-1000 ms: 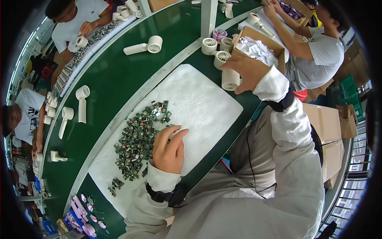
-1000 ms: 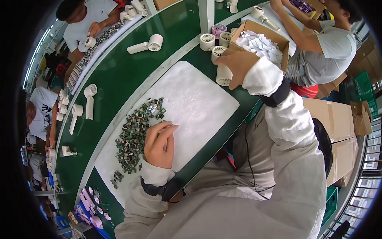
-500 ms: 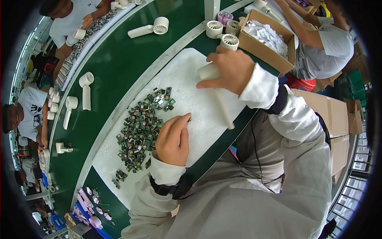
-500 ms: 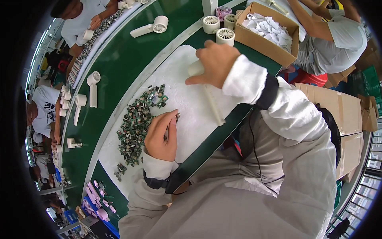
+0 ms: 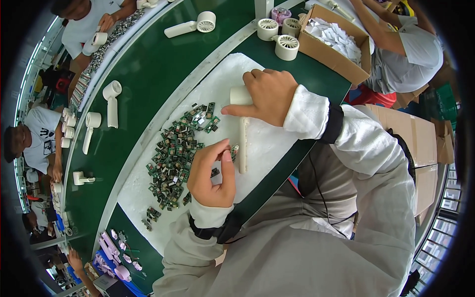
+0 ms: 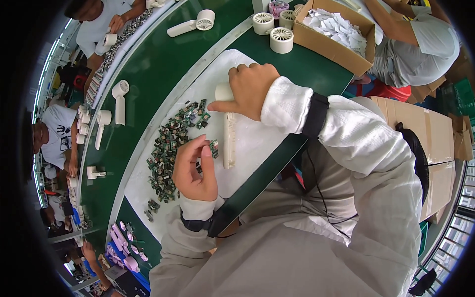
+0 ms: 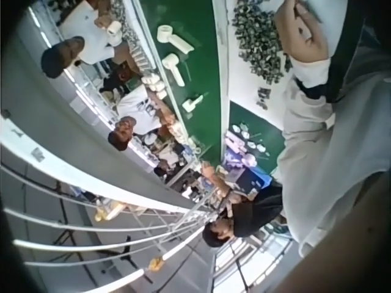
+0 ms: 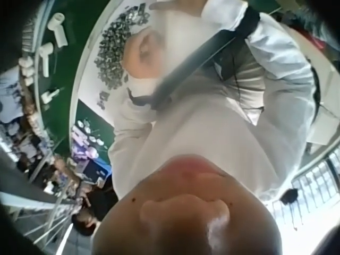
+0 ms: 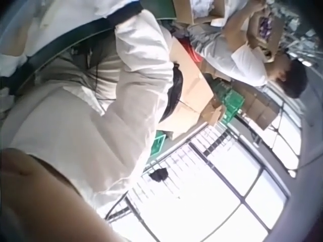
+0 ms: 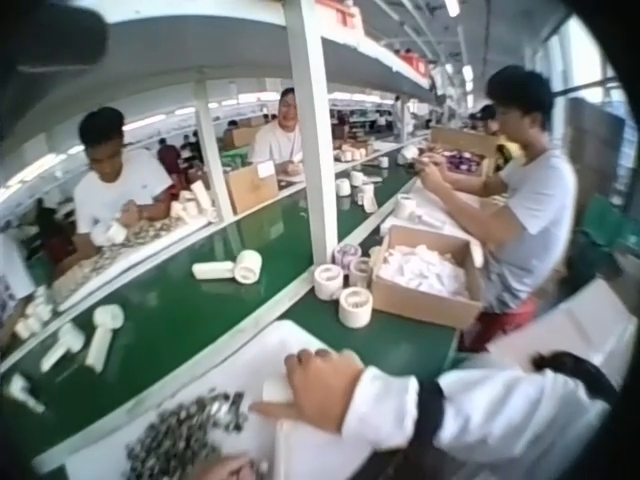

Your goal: The person picks up a circuit board and a fan housing, connects a wire to the board, and places the board into the housing. After moving a blue bin of circuit boards, the person continues the assembly process and then gestures with a hand.

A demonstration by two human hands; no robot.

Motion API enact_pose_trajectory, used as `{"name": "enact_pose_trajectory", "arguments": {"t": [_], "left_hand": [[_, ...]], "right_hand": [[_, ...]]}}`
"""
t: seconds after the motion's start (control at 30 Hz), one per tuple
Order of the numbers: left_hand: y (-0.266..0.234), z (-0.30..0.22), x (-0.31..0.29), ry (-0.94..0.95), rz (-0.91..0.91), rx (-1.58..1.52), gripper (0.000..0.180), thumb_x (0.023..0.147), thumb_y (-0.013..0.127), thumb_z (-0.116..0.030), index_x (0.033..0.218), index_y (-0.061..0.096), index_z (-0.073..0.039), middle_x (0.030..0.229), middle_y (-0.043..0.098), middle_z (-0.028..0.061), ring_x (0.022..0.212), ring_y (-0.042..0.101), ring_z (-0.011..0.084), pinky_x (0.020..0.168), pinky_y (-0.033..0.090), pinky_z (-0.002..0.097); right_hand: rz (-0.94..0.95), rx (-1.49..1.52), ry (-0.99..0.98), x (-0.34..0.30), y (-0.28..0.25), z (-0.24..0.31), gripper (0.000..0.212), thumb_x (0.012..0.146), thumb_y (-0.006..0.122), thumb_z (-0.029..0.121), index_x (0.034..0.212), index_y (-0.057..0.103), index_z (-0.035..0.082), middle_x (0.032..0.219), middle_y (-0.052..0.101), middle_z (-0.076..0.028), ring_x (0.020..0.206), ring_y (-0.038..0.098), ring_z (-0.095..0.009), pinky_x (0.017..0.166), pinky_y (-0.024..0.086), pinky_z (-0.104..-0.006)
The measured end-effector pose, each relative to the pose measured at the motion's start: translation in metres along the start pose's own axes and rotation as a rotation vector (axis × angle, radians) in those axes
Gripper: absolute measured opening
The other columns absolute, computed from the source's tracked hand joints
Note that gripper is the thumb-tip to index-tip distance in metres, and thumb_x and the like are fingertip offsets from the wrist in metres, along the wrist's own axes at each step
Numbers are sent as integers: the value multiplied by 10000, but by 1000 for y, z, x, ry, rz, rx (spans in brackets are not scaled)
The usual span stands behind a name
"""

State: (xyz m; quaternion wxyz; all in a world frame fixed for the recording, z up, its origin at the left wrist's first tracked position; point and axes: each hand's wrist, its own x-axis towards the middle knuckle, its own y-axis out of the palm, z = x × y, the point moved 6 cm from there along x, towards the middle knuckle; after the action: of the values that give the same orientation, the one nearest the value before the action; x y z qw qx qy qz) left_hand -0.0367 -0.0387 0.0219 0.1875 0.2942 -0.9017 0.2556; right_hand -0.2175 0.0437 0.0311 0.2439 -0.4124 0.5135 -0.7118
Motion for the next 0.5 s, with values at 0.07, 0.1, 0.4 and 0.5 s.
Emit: {"name": "enact_pose_trajectory", "arguments": {"t": [0.07, 0.1, 0.4, 0.5], "left_hand": [[3, -7, -2, 63, 55, 27, 231, 875, 627, 51, 1101, 663, 17, 953, 679, 139, 788, 652, 243, 733, 519, 305], [5, -13, -4, 127, 109, 54, 231, 873, 630, 50, 1099, 663, 16, 952, 679, 138, 783, 652, 246, 731, 519, 311], [30, -12, -3, 170, 448, 152, 206, 888, 611, 65, 1064, 683, -15, 913, 659, 101, 752, 637, 197, 692, 499, 289], [32, -5, -4, 5, 442, 43, 238, 878, 598, 80, 1077, 668, -30, 909, 655, 116, 752, 645, 237, 652, 506, 308]], "right_hand": [[175, -5, 58, 5, -4, 0, 781, 768, 621, 736, 855, 638, -41, 600, 598, -97, 597, 654, -311, 558, 514, -374], [174, -2, 61, 7, -10, 0, 781, 768, 621, 736, 855, 638, -41, 600, 598, -97, 597, 654, -311, 558, 514, -374], [101, -160, -2, 13, -15, 11, 497, 843, 681, 504, 890, 640, 11, 648, 623, -72, 656, 668, -289, 599, 531, -389], [-227, -3, -186, 7, -29, 15, 376, 858, 697, 401, 914, 651, 32, 726, 653, -73, 695, 674, -283, 619, 542, -396]]}}
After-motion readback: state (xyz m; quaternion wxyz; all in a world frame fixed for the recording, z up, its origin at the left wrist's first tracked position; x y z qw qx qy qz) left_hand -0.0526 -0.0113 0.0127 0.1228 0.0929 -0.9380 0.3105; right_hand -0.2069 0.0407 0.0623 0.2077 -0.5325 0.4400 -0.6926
